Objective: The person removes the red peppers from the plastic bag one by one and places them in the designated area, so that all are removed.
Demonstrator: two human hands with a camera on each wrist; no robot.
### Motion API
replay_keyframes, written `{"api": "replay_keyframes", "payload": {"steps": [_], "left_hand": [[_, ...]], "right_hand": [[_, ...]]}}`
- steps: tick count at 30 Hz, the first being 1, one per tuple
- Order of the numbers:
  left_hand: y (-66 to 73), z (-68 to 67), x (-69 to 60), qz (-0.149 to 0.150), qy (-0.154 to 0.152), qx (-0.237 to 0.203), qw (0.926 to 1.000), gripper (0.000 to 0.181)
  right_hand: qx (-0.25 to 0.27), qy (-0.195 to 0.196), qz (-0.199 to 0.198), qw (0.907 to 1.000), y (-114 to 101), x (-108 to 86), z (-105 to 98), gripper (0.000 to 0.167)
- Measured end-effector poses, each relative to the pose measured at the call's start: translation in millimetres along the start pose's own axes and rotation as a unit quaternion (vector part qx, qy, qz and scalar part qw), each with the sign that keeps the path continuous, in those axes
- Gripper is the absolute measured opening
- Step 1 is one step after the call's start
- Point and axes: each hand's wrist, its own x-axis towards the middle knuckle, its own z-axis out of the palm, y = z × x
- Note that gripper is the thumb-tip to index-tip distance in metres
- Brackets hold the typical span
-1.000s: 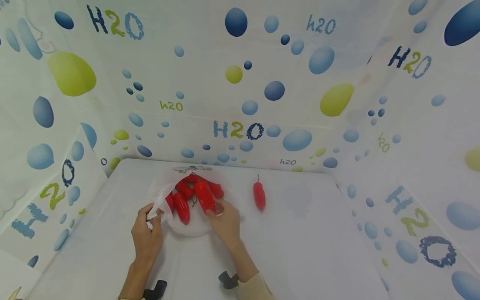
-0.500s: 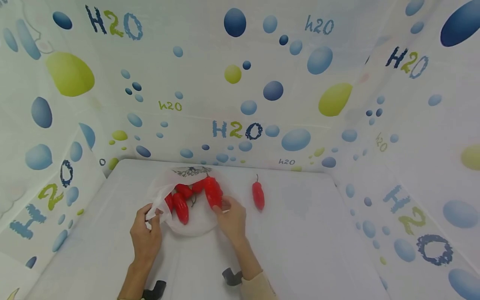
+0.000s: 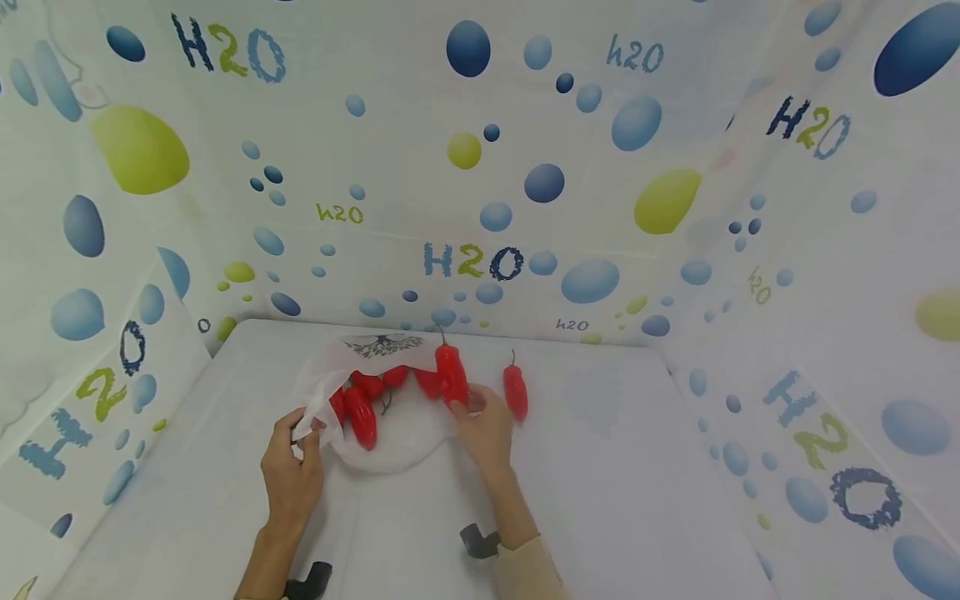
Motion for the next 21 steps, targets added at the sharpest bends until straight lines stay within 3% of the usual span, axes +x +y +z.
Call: {"api": "replay_keyframes", "payload": {"steps": [11, 21], "left_hand": [[1.1, 0.7, 1.5, 0.003, 0.004, 0.010, 0.9999, 0.029], [0.4, 0.9, 0.2, 0.002, 0.002, 0.019, 0.9998, 0.031]], "right_hand": [[-0.025, 0.040, 0.021, 0.9987, 20.9, 15.4, -18.6, 0.032], [-0.035, 0.065, 0.085, 0.9937, 44.0, 30.4, -39.1, 0.030]]}}
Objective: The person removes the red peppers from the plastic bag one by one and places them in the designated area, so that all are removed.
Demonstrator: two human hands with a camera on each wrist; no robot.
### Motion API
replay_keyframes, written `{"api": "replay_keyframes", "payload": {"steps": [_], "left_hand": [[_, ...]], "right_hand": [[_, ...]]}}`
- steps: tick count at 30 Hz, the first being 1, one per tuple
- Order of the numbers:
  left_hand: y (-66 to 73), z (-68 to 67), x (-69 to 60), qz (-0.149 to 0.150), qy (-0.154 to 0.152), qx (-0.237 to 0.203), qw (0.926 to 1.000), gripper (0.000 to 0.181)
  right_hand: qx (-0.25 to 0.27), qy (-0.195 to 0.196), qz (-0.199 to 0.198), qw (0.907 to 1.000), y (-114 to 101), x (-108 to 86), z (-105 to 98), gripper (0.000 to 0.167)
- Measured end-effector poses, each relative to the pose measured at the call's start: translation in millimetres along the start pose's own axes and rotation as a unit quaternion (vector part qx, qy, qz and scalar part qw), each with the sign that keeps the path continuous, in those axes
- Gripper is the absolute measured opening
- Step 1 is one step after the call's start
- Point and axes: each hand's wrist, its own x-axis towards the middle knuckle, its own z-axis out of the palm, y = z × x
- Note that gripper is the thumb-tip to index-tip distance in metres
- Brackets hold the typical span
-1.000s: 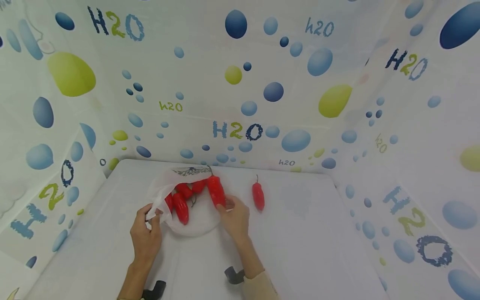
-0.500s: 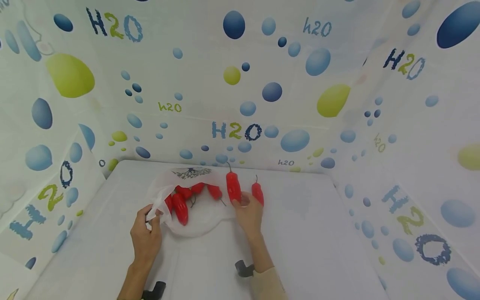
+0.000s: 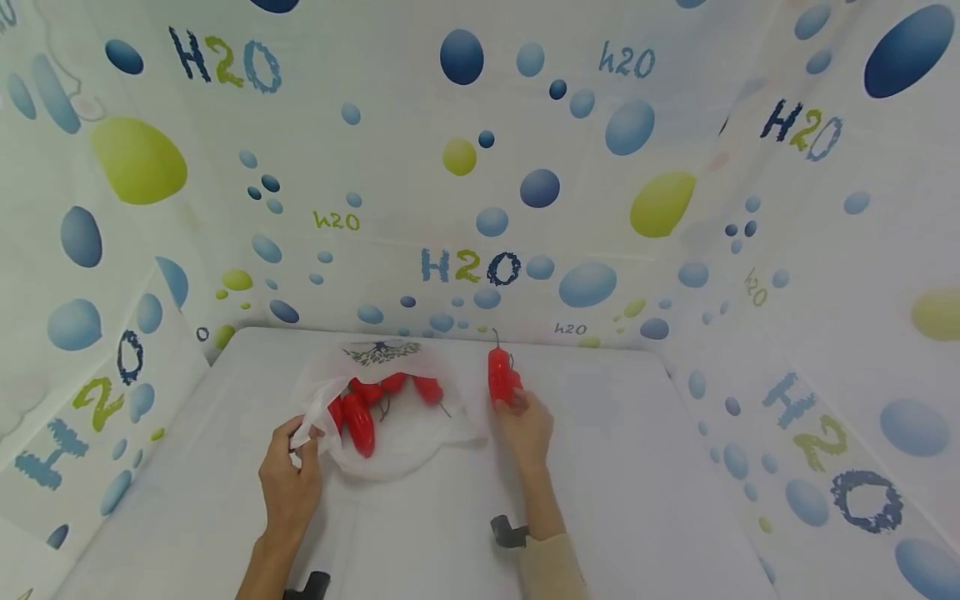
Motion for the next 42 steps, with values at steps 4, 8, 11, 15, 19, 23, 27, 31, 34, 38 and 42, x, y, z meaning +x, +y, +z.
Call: {"api": "replay_keyframes", "payload": {"steps": [4, 8, 11, 15, 19, 23, 27, 31, 34, 38, 42], "left_hand": [[-0.6, -0.9, -0.1, 0.003, -0.002, 0.003, 1.0000, 0.030], [-1.4, -1.3, 0.0, -0.003, -0.006, 0.005, 1.0000, 0.030], [-1.6, -2.0, -0.2, -0.006, -0.006, 0.007, 0.9999, 0.030], [-1.4, -2.9, -0.5, -0.004, -0.006, 0.008, 0.9999, 0.029], [-1.3, -3.2, -0.7, -0.004, -0.006, 0.007, 0.9999, 0.029], [-1.5, -3.6, -0.8, -0.008, -0.006, 0.007, 0.9999, 0.029], [-2.0, -3.4, -1.2, -0.013, -0.009, 0.010, 0.9998, 0.029], [-2.2, -2.5, -2.2, -0.015, -0.013, 0.015, 0.9997, 0.029], [-2.2, -2.0, -2.8, -0.016, -0.014, 0.016, 0.9996, 0.029], [-2.2, -1.2, -2.4, -0.014, -0.013, 0.012, 0.9997, 0.029], [-2.4, -0.2, -2.0, -0.015, -0.013, 0.013, 0.9997, 0.029]], "right_hand": [[-0.007, 0.007, 0.006, 0.9999, 4.9, 6.8, -5.3, 0.030], [-0.002, 0.006, 0.019, 0.9998, 7.2, 11.0, -10.6, 0.033], [-0.002, 0.001, 0.037, 0.9993, 9.5, 13.9, -14.1, 0.035], [-0.003, -0.003, 0.062, 0.9981, 13.2, 17.7, -18.6, 0.038], [-0.010, -0.003, 0.077, 0.9970, 18.8, 21.5, -22.0, 0.039], [-0.017, -0.004, 0.086, 0.9962, 28.9, 26.4, -22.7, 0.039], [-0.018, -0.005, 0.090, 0.9957, 39.5, 29.4, -23.7, 0.040], [-0.020, -0.002, 0.094, 0.9954, 44.6, 29.6, -26.5, 0.040], [-0.026, 0.000, 0.094, 0.9952, 48.6, 30.7, -27.1, 0.039], [-0.038, 0.000, 0.090, 0.9952, 53.0, 32.9, -26.5, 0.039], [-0.047, -0.001, 0.084, 0.9954, 55.6, 35.3, -26.1, 0.038]]}}
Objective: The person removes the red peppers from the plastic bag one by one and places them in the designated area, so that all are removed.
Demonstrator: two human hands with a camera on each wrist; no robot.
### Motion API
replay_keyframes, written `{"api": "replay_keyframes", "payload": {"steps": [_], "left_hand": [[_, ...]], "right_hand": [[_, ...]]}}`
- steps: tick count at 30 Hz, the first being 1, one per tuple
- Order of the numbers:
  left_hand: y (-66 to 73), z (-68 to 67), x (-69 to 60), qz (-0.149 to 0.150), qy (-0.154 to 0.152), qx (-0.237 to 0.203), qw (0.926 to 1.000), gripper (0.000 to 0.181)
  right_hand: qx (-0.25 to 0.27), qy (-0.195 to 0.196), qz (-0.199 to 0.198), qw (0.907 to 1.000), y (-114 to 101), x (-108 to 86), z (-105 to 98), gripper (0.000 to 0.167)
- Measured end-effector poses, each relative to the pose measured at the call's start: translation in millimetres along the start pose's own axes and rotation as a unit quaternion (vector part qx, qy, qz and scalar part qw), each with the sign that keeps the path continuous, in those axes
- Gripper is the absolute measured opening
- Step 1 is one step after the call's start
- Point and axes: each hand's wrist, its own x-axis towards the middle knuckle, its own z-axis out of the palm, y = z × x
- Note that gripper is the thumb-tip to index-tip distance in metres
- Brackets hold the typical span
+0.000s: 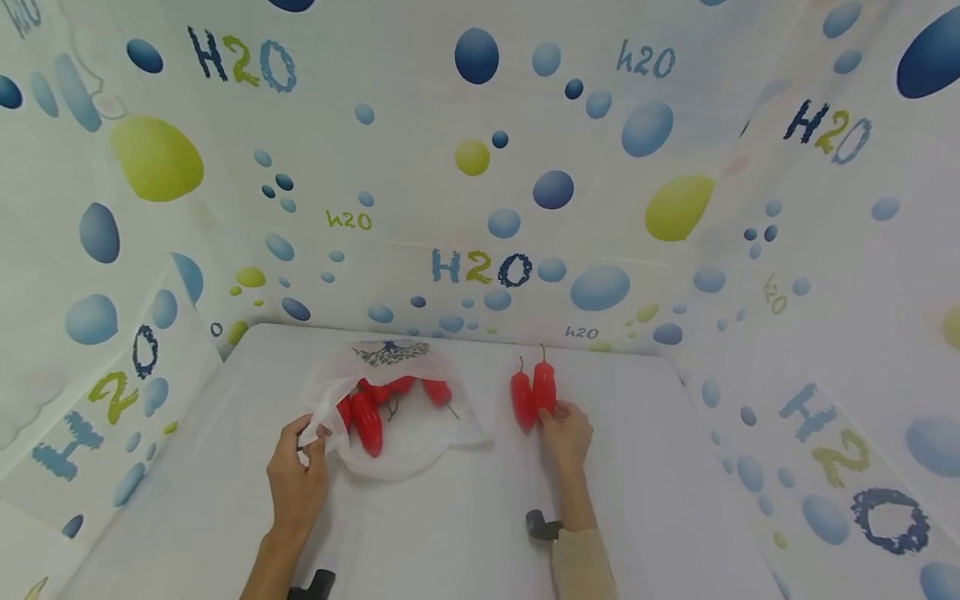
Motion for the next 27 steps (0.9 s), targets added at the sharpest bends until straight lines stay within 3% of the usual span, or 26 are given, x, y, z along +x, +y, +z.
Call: {"api": "replay_keyframes", "payload": {"steps": [16, 27], "left_hand": [[-1.7, 0.0, 0.0, -0.005, -0.003, 0.003, 1.0000, 0.028], [-1.1, -0.6, 0.4, -0.002, -0.005, 0.003, 1.0000, 0.030]], "right_hand": [[-0.018, 0.012, -0.016, 0.9996, 11.9, 6.8, 5.5, 0.037], [-0.017, 0.009, -0.006, 0.9998, 13.2, 5.5, 5.5, 0.035]]}}
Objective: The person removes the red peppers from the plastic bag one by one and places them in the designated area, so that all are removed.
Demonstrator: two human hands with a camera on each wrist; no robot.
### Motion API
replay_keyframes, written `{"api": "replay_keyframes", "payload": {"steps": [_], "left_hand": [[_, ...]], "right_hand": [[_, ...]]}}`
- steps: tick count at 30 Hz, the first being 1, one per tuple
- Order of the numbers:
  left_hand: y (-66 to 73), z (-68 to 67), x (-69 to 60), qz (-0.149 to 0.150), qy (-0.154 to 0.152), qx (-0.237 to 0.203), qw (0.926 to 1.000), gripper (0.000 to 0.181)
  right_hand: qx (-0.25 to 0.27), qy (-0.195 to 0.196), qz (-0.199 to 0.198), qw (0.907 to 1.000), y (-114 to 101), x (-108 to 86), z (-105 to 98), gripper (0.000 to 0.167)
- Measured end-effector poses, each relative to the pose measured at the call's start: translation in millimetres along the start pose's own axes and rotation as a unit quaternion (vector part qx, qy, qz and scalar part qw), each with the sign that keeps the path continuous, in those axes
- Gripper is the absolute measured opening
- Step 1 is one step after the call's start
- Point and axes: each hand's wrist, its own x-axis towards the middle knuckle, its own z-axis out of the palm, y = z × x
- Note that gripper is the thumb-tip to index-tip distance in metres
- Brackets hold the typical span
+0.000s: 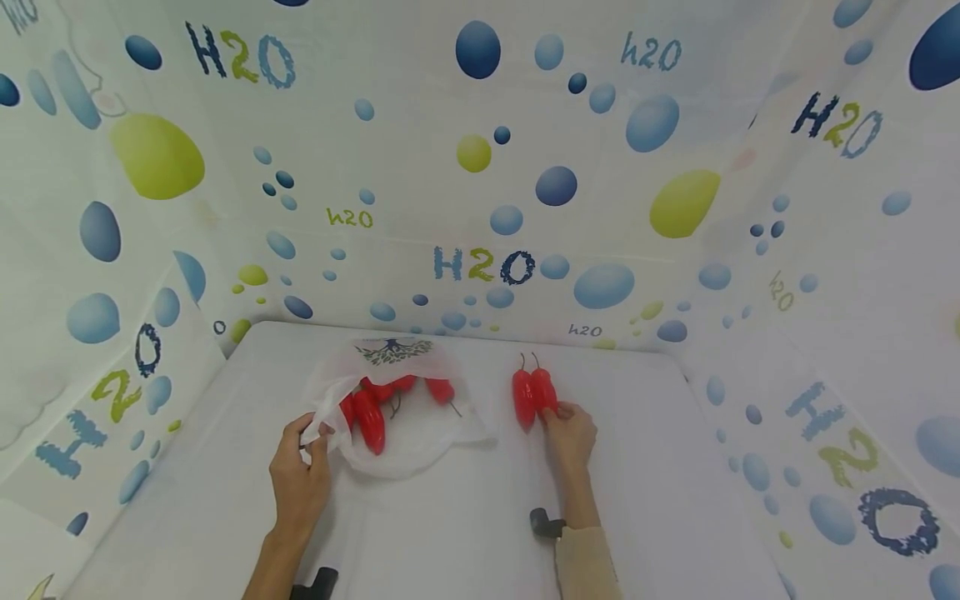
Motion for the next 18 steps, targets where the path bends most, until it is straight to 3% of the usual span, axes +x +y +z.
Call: {"api": "replay_keyframes", "payload": {"steps": [18], "left_hand": [[1.9, 0.9, 0.6, 0.012, 0.003, -0.001, 0.9999, 0.029]], "right_hand": [[-0.001, -0.003, 0.005, 1.0000, -2.9, -4.0, -3.1, 0.036]]}}
